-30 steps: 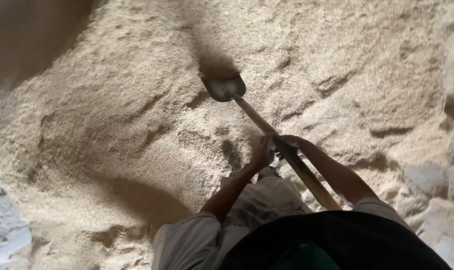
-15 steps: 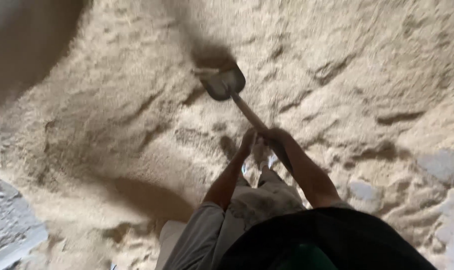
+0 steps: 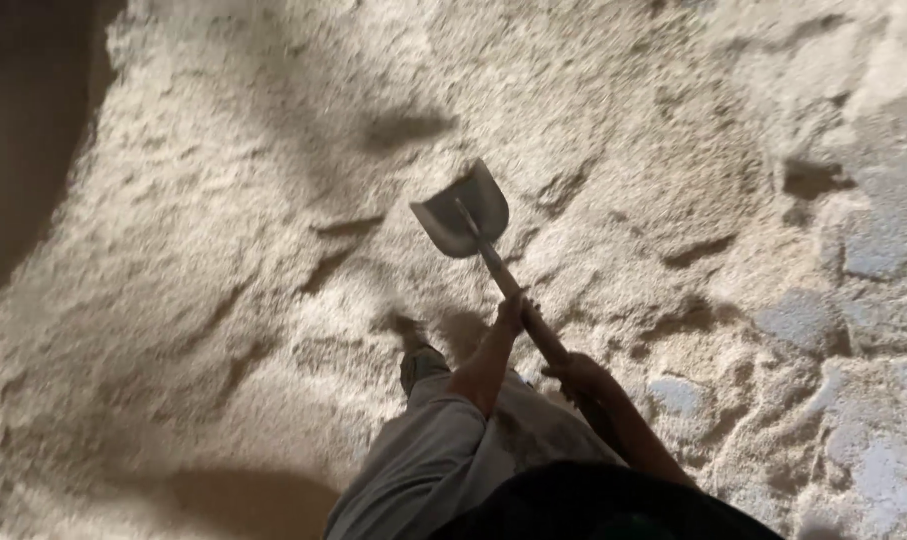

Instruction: Shoveling rice husks into a white sack in a factory setting.

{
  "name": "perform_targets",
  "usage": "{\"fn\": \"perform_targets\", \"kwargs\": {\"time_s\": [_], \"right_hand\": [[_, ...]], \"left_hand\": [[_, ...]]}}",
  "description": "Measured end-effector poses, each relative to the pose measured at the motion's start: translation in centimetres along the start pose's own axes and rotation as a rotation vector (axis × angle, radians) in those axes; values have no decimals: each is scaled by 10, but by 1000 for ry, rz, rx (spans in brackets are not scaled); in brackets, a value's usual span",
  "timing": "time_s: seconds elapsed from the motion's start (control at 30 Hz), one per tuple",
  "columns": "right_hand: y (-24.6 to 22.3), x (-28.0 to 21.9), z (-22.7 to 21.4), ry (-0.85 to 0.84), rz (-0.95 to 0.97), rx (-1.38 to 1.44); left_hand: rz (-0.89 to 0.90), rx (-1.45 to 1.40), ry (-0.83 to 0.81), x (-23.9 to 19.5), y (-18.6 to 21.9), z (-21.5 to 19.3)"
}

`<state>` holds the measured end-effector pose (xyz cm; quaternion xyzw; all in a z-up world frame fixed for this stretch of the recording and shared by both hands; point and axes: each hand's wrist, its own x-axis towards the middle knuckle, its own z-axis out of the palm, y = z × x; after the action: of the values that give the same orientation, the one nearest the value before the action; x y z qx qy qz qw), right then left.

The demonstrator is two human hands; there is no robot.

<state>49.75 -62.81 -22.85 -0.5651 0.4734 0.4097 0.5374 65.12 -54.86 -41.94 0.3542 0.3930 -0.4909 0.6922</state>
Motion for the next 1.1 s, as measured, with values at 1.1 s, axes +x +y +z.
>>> {"fn": "perform_targets", "kwargs": {"time_s": [1.1], "right_hand": [[-509,105,-45,44,-322,-154]], "left_hand": [[154,151,-102,148,504,180]]}}
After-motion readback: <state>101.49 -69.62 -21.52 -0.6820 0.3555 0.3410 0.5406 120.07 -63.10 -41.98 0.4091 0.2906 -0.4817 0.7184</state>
